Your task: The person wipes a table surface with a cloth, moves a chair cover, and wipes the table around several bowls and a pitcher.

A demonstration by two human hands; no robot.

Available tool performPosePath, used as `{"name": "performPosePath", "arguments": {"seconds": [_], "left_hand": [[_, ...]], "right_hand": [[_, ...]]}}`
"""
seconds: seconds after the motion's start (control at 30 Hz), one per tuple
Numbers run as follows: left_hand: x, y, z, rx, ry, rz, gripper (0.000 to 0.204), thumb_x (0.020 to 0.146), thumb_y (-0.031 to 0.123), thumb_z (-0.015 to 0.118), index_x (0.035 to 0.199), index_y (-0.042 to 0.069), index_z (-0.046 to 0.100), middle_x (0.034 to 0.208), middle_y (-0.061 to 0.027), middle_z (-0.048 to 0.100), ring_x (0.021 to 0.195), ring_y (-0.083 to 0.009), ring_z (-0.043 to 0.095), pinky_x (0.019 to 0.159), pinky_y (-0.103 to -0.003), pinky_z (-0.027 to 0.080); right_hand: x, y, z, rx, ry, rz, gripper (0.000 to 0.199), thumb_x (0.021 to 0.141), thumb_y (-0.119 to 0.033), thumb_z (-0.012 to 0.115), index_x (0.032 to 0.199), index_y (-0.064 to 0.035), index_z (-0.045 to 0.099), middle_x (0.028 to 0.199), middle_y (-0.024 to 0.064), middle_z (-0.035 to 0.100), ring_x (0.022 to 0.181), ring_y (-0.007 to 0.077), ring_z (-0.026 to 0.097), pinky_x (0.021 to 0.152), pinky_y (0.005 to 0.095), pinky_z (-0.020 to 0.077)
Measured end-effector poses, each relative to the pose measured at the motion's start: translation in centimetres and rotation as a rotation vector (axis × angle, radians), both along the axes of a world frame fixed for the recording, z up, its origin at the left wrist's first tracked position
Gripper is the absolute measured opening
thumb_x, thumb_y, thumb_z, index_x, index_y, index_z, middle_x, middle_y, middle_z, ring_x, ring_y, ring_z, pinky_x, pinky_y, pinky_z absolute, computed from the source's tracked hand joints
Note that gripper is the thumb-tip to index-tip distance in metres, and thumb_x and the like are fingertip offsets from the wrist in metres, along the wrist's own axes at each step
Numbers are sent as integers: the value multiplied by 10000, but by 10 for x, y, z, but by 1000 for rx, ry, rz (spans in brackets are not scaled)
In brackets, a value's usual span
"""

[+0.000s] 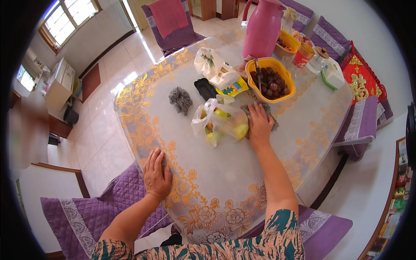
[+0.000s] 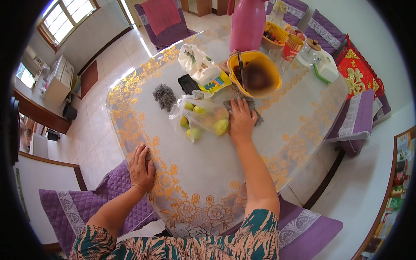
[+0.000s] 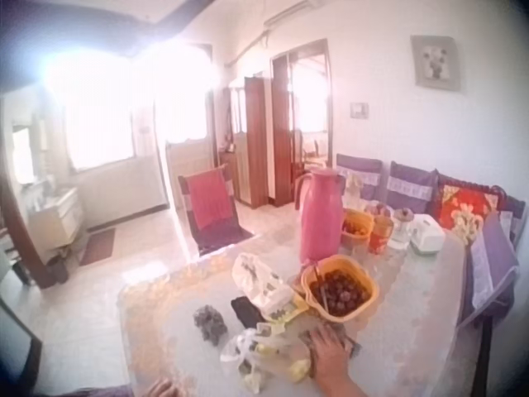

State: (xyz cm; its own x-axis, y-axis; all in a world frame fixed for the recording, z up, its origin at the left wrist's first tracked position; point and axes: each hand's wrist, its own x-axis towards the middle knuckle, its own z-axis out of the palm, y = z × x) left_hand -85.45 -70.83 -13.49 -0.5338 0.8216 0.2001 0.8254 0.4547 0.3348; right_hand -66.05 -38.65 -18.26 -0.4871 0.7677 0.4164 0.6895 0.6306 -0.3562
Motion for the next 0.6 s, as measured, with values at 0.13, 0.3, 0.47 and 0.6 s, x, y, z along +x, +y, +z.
{"name": "performPosePath", "arguments": {"seconds": [0.13, 0.3, 0.47, 0.6], "left_hand": [[2, 2, 1, -3, 6, -7, 498, 890, 167, 512, 1371, 57, 451, 1478, -131, 410, 1397, -338, 331, 1136, -449, 249], [-2, -1, 0, 4, 15, -7, 500, 891, 174, 511, 1375, 63, 449, 1476, -127, 413, 1394, -334, 336, 1131, -447, 257], [-4, -2, -5, 14, 7, -13, 487, 897, 184, 509, 1368, 73, 457, 1471, -114, 420, 1388, -333, 345, 1123, -445, 271], [-6, -4, -6, 38, 15, -11, 469, 901, 189, 513, 1353, 71, 467, 1467, -112, 423, 1386, -323, 348, 1124, -441, 272]], "right_hand": [[-7, 20, -1, -66, 78, 139, 384, 938, -138, 526, 1320, -171, 553, 1417, 43, 499, 1333, 222, 431, 1064, 490, 277], [-3, 19, 1, 54, -40, 170, 410, 928, -205, 549, 1337, -231, 545, 1429, 25, 483, 1347, 215, 411, 1079, 493, 293], [53, -5, 4, 60, -236, -64, 529, 927, -328, 553, 1434, -231, 437, 1509, 51, 377, 1393, 245, 340, 1108, 496, 255], [84, -32, 3, -25, -273, -332, 590, 947, -385, 507, 1489, -202, 360, 1563, 65, 293, 1426, 261, 281, 1126, 512, 206]]}}
